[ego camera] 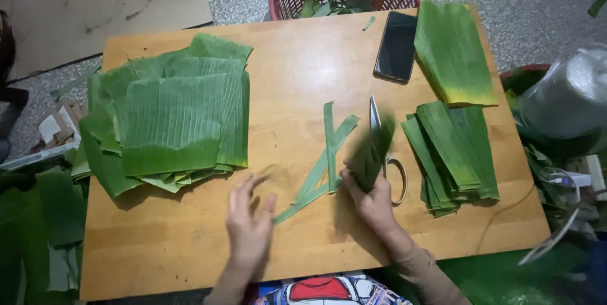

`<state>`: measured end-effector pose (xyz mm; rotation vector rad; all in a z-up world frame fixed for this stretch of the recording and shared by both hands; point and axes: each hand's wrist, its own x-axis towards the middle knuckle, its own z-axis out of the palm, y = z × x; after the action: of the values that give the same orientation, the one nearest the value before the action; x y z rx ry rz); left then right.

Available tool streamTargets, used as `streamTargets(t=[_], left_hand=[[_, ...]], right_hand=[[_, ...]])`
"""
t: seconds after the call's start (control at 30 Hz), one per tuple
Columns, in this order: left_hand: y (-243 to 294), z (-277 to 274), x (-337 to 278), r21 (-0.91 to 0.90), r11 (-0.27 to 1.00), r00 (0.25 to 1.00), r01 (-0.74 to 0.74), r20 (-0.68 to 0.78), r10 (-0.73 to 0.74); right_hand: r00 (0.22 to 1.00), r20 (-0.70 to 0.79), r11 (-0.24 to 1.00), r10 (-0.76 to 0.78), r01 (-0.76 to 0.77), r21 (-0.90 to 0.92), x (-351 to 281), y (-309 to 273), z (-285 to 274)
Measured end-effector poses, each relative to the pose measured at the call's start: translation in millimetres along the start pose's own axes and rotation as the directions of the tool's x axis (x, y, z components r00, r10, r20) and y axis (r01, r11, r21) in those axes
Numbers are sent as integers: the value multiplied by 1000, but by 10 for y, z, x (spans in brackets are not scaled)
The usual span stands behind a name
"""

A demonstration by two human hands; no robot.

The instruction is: Trimming banana leaves into rectangular shapes using scissors and stacking them for food preparation.

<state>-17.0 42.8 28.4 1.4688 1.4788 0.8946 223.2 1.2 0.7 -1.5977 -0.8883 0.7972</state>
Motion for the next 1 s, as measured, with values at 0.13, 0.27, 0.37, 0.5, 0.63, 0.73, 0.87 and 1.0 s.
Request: streamTargets(t=[0.13, 0.27, 0.37, 0.5, 0.63, 0.73, 0.87, 1.0], left_hand=[[51, 148, -35, -64, 920, 894, -388, 217, 392], [518, 28, -46, -419, 501, 507, 757, 861, -46], [70, 333, 48, -609, 738, 717, 290, 649, 254], [213, 303, 177, -704, 453, 799, 547, 601, -30], [-79, 231, 520, -843, 224, 870, 489, 489, -61], [-77, 76, 576, -788, 305, 845, 535, 508, -167], [-271, 14, 536, -510, 518, 680, 687, 703, -210], [16, 68, 405, -353, 534, 600, 768, 688, -408]], right_hand=[[933, 359, 994, -29, -10, 108, -165, -99, -62], [542, 839, 964, 45, -245, 106, -417, -334, 88], [450, 892, 580, -47, -715, 391, -668, -19, 266], [368, 903, 801, 222, -597, 47, -642, -59, 227], [617, 753, 955, 228, -291, -51, -652, -275, 17], [695, 693, 975, 190, -49, -217, -575, -368, -253], [918, 246, 520, -312, 381, -764, -183, -79, -529], [977, 156, 426, -147, 205, -881, 71, 189, -593]])
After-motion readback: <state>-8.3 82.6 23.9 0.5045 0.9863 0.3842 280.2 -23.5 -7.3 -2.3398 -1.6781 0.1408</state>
